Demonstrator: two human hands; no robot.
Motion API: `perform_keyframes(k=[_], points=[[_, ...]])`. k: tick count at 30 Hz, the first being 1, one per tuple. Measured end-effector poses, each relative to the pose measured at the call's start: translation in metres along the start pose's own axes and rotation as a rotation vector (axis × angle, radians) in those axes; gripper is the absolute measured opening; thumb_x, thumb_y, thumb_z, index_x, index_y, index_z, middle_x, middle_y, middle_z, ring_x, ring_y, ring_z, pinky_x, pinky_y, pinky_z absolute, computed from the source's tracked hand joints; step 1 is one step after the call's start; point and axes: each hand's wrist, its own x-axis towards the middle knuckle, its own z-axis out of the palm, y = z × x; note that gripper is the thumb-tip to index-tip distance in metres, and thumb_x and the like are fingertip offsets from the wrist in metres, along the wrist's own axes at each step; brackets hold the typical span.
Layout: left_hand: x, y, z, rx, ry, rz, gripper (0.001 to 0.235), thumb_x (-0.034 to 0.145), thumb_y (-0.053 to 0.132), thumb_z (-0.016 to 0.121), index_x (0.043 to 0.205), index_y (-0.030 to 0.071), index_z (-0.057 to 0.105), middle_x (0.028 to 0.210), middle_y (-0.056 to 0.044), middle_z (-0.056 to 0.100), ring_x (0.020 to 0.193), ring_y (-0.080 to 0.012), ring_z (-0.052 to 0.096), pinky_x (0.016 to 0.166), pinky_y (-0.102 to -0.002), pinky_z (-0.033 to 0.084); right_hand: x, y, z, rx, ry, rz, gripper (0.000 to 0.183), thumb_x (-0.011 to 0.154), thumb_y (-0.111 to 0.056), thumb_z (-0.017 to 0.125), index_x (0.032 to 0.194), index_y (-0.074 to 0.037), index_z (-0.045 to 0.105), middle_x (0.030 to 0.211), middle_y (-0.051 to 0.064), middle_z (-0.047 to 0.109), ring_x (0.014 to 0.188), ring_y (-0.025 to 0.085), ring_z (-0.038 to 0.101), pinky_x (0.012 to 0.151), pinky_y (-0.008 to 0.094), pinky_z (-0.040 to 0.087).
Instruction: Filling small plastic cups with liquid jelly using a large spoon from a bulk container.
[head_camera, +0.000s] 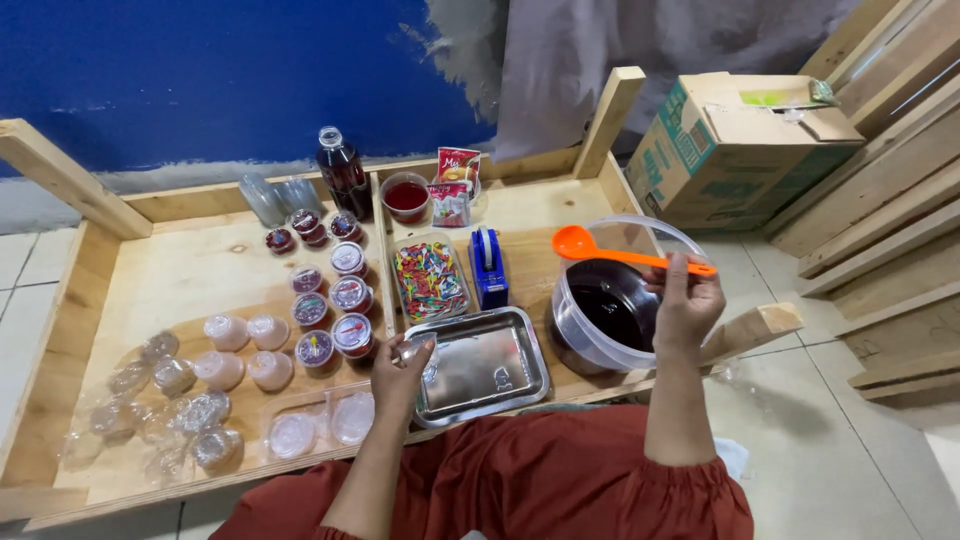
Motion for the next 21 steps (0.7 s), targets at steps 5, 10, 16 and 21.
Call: perform_keyframes(k=[5, 10, 16, 21], points=[[0.006, -0.01, 0.006, 0.034, -0.011, 0.01, 0.08, 0.071, 0.048, 0.091, 0.137, 0.01, 0.064, 0.128, -0.019, 0.065, 0.111, -0.0335, 0.068, 0.094, -0.043, 0.055, 0.011, 0.006, -0.024, -0.449, 0.104, -0.195, 0.013, 0.111, -0.018, 0.07, 0.107, -0.006, 0.069, 0.08, 0.013, 0.071, 0.072, 0.021, 0.072, 0.066, 0.033, 0.06], [0.006, -0.013, 0.007, 0.105, -0.029, 0.005, 0.081, 0.069, 0.05, 0.092, 0.136, 0.012, 0.066, 0.131, -0.018, 0.065, 0.113, -0.0345, 0.068, 0.096, -0.043, 0.055, 0.022, 0.045, -0.037, -0.778, 0.03, -0.239, 0.007, 0.104, -0.016, 0.074, 0.108, -0.011, 0.076, 0.089, 0.015, 0.069, 0.083, 0.034, 0.071, 0.069, 0.037, 0.058], [-0.001, -0.006, 0.006, 0.09, -0.029, 0.004, 0.08, 0.07, 0.048, 0.092, 0.136, 0.011, 0.065, 0.129, -0.017, 0.066, 0.112, -0.0341, 0.068, 0.097, -0.043, 0.054, 0.03, 0.07, -0.025, -1.039, -0.237, -0.026, 0.019, 0.096, -0.026, 0.069, 0.114, -0.025, 0.077, 0.1, 0.013, 0.066, 0.092, 0.039, 0.071, 0.085, 0.05, 0.058], [0.004, -0.014, 0.006, 0.084, -0.022, 0.009, 0.078, 0.071, 0.047, 0.092, 0.136, 0.012, 0.065, 0.127, -0.015, 0.067, 0.11, -0.0316, 0.068, 0.095, -0.041, 0.054, 0.045, 0.119, -0.02, -1.239, -0.354, 0.278, 0.025, 0.091, -0.037, 0.069, 0.106, -0.02, 0.08, 0.096, 0.014, 0.074, 0.099, 0.04, 0.072, 0.082, 0.052, 0.059]])
